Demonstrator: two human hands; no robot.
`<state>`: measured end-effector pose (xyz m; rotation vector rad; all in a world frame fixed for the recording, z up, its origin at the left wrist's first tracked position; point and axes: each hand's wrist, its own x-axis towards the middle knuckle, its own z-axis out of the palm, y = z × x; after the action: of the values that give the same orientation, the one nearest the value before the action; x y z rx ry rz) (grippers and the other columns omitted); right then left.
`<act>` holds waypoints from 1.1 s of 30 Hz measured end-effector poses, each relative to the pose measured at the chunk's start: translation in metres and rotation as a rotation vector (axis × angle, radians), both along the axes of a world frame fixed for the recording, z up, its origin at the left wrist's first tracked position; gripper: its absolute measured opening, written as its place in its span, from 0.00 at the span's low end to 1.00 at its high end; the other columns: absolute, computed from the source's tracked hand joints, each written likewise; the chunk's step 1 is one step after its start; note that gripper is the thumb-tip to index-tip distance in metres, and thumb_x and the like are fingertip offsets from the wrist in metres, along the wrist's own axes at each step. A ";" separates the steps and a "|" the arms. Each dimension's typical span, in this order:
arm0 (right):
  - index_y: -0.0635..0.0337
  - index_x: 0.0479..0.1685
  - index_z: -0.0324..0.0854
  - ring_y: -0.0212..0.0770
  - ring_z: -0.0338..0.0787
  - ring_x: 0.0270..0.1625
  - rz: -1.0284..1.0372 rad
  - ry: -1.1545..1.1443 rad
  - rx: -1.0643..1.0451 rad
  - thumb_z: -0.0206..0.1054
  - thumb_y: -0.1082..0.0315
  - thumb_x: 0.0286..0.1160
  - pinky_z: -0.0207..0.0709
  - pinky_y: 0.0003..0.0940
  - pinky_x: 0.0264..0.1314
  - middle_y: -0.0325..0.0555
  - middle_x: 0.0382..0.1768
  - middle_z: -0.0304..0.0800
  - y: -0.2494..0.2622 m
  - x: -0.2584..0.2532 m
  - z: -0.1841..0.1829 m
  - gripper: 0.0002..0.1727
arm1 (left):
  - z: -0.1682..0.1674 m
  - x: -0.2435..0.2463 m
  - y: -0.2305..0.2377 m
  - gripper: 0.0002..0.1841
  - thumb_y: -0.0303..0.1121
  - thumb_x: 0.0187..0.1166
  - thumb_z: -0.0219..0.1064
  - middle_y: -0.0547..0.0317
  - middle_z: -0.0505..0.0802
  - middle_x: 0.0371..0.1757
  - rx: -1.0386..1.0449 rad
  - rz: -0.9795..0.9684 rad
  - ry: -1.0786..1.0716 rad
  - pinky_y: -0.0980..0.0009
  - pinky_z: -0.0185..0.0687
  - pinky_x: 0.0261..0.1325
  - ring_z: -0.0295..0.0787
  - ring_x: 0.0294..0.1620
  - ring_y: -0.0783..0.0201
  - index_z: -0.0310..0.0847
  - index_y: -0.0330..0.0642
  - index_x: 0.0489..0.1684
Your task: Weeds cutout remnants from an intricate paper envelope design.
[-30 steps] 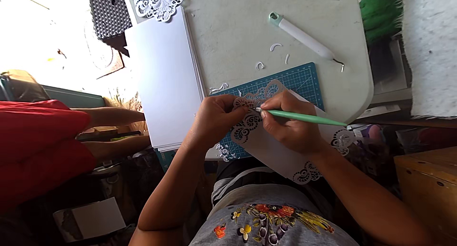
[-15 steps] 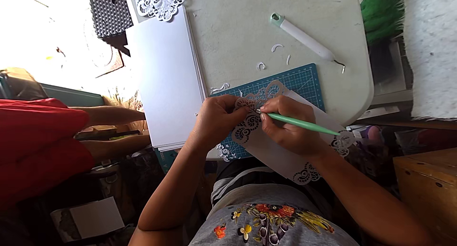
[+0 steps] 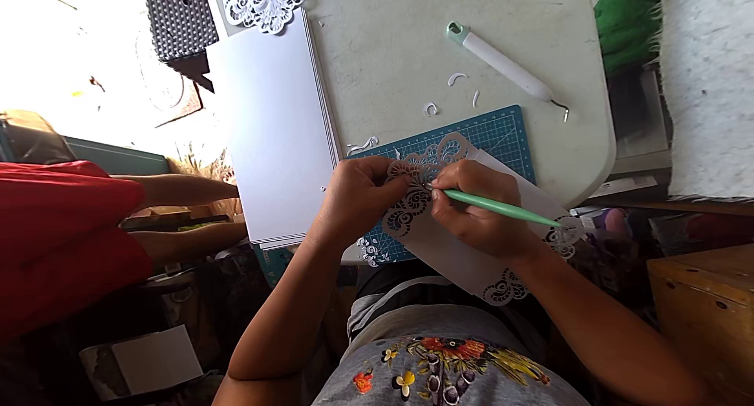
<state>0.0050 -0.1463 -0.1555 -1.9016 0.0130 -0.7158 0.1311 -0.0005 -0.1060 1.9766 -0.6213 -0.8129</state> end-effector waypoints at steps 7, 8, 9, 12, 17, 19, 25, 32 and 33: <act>0.69 0.33 0.82 0.28 0.84 0.36 0.003 0.014 0.087 0.65 0.77 0.63 0.76 0.17 0.38 0.47 0.33 0.87 -0.002 -0.002 0.002 0.04 | 0.000 0.000 0.001 0.04 0.25 0.78 0.69 0.70 0.94 0.30 -0.010 -0.003 0.023 0.84 0.85 0.36 0.88 0.29 0.83 0.91 0.40 0.41; 0.70 0.35 0.81 0.25 0.85 0.36 0.008 0.011 0.141 0.64 0.78 0.64 0.78 0.15 0.38 0.47 0.34 0.87 -0.003 -0.003 0.004 0.04 | 0.001 0.001 0.001 0.05 0.25 0.78 0.68 0.70 0.94 0.31 -0.017 -0.011 0.034 0.84 0.85 0.36 0.89 0.30 0.83 0.90 0.40 0.43; 0.71 0.37 0.80 0.24 0.85 0.36 0.011 0.009 0.200 0.64 0.79 0.66 0.78 0.14 0.38 0.46 0.36 0.86 -0.004 -0.004 0.004 0.05 | 0.001 0.001 0.001 0.05 0.25 0.78 0.69 0.70 0.94 0.32 -0.023 -0.018 0.049 0.84 0.86 0.38 0.89 0.31 0.83 0.89 0.40 0.45; 0.69 0.42 0.78 0.23 0.87 0.40 0.000 -0.022 0.351 0.62 0.79 0.71 0.83 0.17 0.42 0.43 0.41 0.87 -0.005 -0.004 0.001 0.05 | 0.005 0.000 -0.001 0.11 0.23 0.73 0.73 0.68 0.95 0.37 -0.020 -0.025 0.081 0.83 0.88 0.41 0.91 0.35 0.81 0.87 0.39 0.51; 0.67 0.46 0.76 0.24 0.88 0.40 -0.037 -0.008 0.362 0.61 0.79 0.73 0.83 0.17 0.40 0.43 0.43 0.87 -0.005 -0.007 0.005 0.07 | 0.000 -0.004 -0.005 0.16 0.20 0.69 0.74 0.65 0.95 0.40 -0.049 -0.015 0.022 0.83 0.88 0.42 0.92 0.37 0.80 0.84 0.38 0.55; 0.69 0.44 0.77 0.23 0.86 0.37 -0.073 0.000 0.284 0.61 0.79 0.71 0.80 0.14 0.37 0.44 0.41 0.86 -0.004 -0.008 0.006 0.06 | 0.002 -0.003 -0.006 0.16 0.20 0.70 0.72 0.65 0.95 0.41 -0.022 -0.021 0.028 0.82 0.88 0.42 0.91 0.37 0.80 0.84 0.39 0.56; 0.73 0.36 0.80 0.24 0.85 0.38 -0.089 -0.014 0.145 0.63 0.79 0.67 0.77 0.12 0.39 0.49 0.36 0.86 -0.001 -0.001 0.001 0.04 | 0.006 -0.001 -0.012 0.09 0.23 0.74 0.73 0.66 0.94 0.34 0.020 0.020 0.066 0.83 0.87 0.37 0.90 0.31 0.81 0.86 0.37 0.48; 0.74 0.38 0.82 0.26 0.85 0.39 -0.100 -0.009 0.100 0.64 0.79 0.69 0.77 0.13 0.41 0.51 0.37 0.87 -0.001 -0.001 0.000 0.05 | 0.005 -0.003 -0.014 0.10 0.19 0.73 0.71 0.65 0.95 0.37 -0.042 0.047 0.102 0.83 0.88 0.39 0.91 0.33 0.80 0.86 0.38 0.49; 0.74 0.38 0.82 0.26 0.85 0.39 -0.100 -0.022 0.099 0.64 0.80 0.69 0.78 0.13 0.42 0.51 0.36 0.87 0.000 0.000 -0.001 0.05 | 0.005 -0.002 -0.014 0.10 0.19 0.73 0.71 0.65 0.95 0.37 -0.042 0.049 0.105 0.82 0.88 0.39 0.91 0.33 0.80 0.86 0.37 0.49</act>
<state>0.0048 -0.1466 -0.1566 -1.8076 0.1283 -0.7895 0.1287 -0.0143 -0.1007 1.8913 -0.5222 -0.8609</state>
